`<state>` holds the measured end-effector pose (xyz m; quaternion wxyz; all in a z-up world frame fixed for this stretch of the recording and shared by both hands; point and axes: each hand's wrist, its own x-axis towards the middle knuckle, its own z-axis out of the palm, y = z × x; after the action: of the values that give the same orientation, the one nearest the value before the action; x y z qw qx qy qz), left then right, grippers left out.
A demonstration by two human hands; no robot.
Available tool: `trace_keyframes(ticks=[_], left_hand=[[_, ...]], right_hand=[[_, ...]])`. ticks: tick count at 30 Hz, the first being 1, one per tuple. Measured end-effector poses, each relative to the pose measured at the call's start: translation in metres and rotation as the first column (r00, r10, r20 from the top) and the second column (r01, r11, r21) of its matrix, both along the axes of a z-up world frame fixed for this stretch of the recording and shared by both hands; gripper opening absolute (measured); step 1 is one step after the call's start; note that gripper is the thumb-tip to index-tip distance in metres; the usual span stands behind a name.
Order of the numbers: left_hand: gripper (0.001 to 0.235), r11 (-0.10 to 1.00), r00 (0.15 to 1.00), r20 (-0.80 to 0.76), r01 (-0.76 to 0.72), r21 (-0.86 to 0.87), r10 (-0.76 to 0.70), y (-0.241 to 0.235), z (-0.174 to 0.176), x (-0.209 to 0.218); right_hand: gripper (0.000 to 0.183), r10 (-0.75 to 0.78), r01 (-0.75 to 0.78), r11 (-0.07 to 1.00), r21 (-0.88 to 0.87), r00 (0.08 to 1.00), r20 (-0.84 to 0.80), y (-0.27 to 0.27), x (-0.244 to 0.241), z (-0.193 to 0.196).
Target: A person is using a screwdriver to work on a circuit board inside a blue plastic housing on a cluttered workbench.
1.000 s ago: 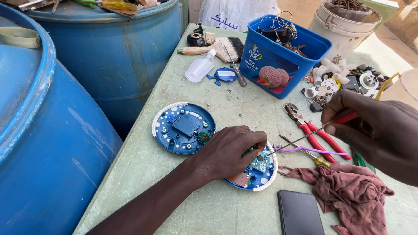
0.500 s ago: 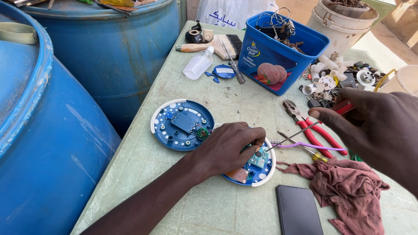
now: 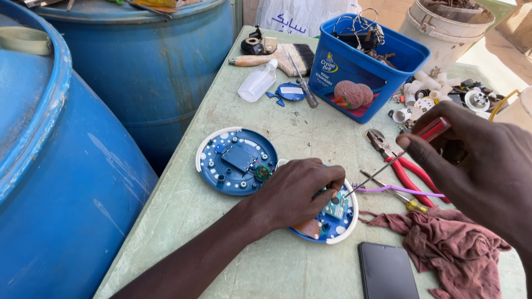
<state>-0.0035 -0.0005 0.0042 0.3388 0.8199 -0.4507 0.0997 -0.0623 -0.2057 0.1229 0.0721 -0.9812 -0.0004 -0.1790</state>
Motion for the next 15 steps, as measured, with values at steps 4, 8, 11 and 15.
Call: trace_keyframes(ticks=[4,8,11,15], left_hand=[[0.007,1.000,1.000,-0.023,0.005,0.018,-0.005,0.001,0.000,0.002],[0.005,1.000,0.999,-0.037,0.005,0.006,-0.005,0.001,-0.001,0.000],[0.005,1.000,0.999,-0.038,0.003,0.015,-0.002,0.001,0.003,0.000],[0.006,1.000,0.999,-0.043,0.010,0.017,-0.009,0.000,0.006,-0.001]], right_hand=[[0.024,0.129,-0.012,0.874,0.486,0.970,-0.208,-0.003,0.007,-0.001],[0.009,0.344,-0.323,0.729,0.604,0.935,0.085,-0.009,0.010,-0.020],[0.012,0.305,-0.369,0.789,0.491,0.929,0.208,-0.014,0.013,-0.028],[0.012,0.287,-0.400,0.780,0.481,0.912,0.293,-0.012,0.012,-0.033]])
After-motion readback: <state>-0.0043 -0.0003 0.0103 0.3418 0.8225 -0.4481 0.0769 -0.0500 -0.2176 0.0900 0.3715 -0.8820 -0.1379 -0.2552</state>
